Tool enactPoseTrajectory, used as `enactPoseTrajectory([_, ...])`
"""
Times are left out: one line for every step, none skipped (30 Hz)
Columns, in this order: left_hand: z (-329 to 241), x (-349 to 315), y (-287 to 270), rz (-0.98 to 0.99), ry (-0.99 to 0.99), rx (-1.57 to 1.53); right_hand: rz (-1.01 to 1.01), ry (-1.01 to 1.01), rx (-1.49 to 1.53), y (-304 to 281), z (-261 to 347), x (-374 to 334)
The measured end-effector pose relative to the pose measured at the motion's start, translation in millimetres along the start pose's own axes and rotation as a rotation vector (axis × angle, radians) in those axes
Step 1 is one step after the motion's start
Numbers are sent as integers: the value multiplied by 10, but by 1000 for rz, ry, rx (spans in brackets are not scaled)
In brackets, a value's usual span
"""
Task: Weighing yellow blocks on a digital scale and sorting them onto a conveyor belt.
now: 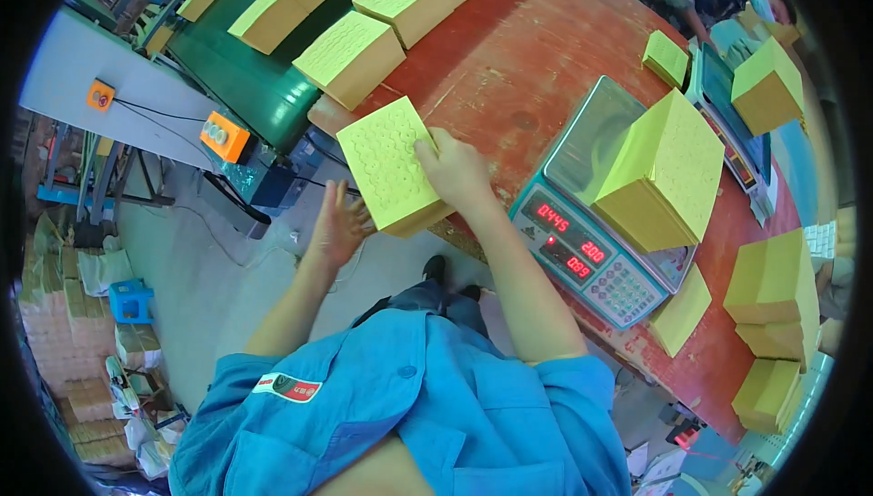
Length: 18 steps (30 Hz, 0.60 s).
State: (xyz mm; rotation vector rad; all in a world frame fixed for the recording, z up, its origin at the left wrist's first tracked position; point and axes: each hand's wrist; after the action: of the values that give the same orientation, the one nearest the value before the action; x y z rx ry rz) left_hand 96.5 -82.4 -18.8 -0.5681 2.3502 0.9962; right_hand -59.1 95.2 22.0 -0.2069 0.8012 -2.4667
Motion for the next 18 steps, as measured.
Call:
enactPoseTrajectory([81,-13,126,149,-30,-102,-9,19,-15,5,-6,-80])
enactPoseTrajectory([95,-15,196,170,-54,-103,-72,11,2,28,7,-145])
enactPoseTrajectory([111,-20,265,177,48,-63,-139,0,19,62,27,-224])
enactPoseTrajectory([124,40,356,197,147,-22,-156,23,50,80,53,-279])
enactPoseTrajectory([141,77,215,230,142,3,-183,46,80,110,104,-342])
enactPoseTrajectory([138,56,166,205,124,42,-161,89,44,136,128,-387])
enactPoseTrajectory([126,27,142,256,183,119,-180,62,55,165,139,-447])
enactPoseTrajectory([99,-14,208,253,182,188,-198,66,116,242,-6,-482])
enactPoseTrajectory([63,-77,214,234,217,256,-211,13,164,248,-10,-557])
enactPoseTrajectory([-23,-165,240,223,183,267,-161,-18,294,191,7,-649])
enactPoseTrajectory([-102,-200,147,247,151,232,-178,21,375,121,49,-771])
enactPoseTrajectory([-209,-290,206,269,113,240,-197,63,455,6,57,-896])
enactPoseTrajectory([-350,-414,414,336,97,234,-235,65,445,-148,47,-1007])
enactPoseTrajectory([-445,-544,588,394,79,219,-292,85,425,-299,3,-1167])
enactPoseTrajectory([-540,-585,756,546,74,254,-339,104,408,-433,-29,-1349])
enactPoseTrajectory([-670,-581,999,698,61,297,-323,140,563,-594,-84,-1481])
enactPoseTrajectory([-708,-669,1417,688,108,287,-268,193,806,-888,131,-1610])
enactPoseTrajectory([-748,-700,1743,708,60,306,-252,138,817,-1143,210,-1696])
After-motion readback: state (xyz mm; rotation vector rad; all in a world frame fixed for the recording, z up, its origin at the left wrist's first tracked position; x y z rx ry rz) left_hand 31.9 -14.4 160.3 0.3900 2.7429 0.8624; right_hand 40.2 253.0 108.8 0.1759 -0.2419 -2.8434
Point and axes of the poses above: each hand's wrist, its own x-axis towards the middle knuckle, its own y-axis out of the palm, z = x × y, and after that the axes turned 4 degrees about -y, right-handed
